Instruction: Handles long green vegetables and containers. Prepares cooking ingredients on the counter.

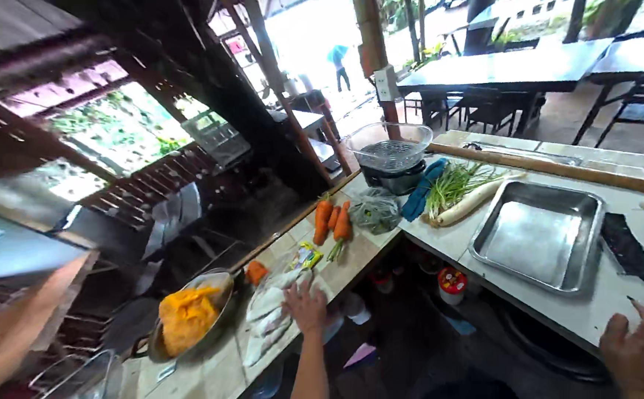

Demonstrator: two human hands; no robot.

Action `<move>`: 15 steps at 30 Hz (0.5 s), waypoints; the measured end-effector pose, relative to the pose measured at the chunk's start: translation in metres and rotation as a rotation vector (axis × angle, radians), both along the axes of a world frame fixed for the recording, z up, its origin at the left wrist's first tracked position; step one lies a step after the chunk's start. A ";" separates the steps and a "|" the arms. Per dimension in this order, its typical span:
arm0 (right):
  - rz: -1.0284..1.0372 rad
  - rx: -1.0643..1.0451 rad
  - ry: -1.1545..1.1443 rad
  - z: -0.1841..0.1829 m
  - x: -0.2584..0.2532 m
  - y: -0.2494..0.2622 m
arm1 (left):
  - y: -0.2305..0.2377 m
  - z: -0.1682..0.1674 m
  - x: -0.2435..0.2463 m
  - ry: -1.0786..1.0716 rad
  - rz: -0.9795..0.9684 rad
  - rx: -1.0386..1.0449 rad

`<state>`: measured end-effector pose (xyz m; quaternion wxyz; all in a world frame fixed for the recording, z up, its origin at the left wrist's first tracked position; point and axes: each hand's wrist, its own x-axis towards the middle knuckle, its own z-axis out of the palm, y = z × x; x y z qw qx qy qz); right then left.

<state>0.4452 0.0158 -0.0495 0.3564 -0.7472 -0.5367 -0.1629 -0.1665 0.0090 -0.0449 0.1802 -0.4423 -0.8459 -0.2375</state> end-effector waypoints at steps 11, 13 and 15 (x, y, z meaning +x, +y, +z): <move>0.010 0.051 -0.069 0.003 0.001 0.001 | 0.003 -0.009 0.000 0.021 0.019 0.108; 0.020 0.028 -0.051 0.005 0.001 -0.001 | 0.000 -0.006 0.002 0.000 0.003 0.106; 0.032 0.004 -0.034 0.006 0.001 -0.002 | -0.002 -0.002 0.003 -0.037 -0.009 0.078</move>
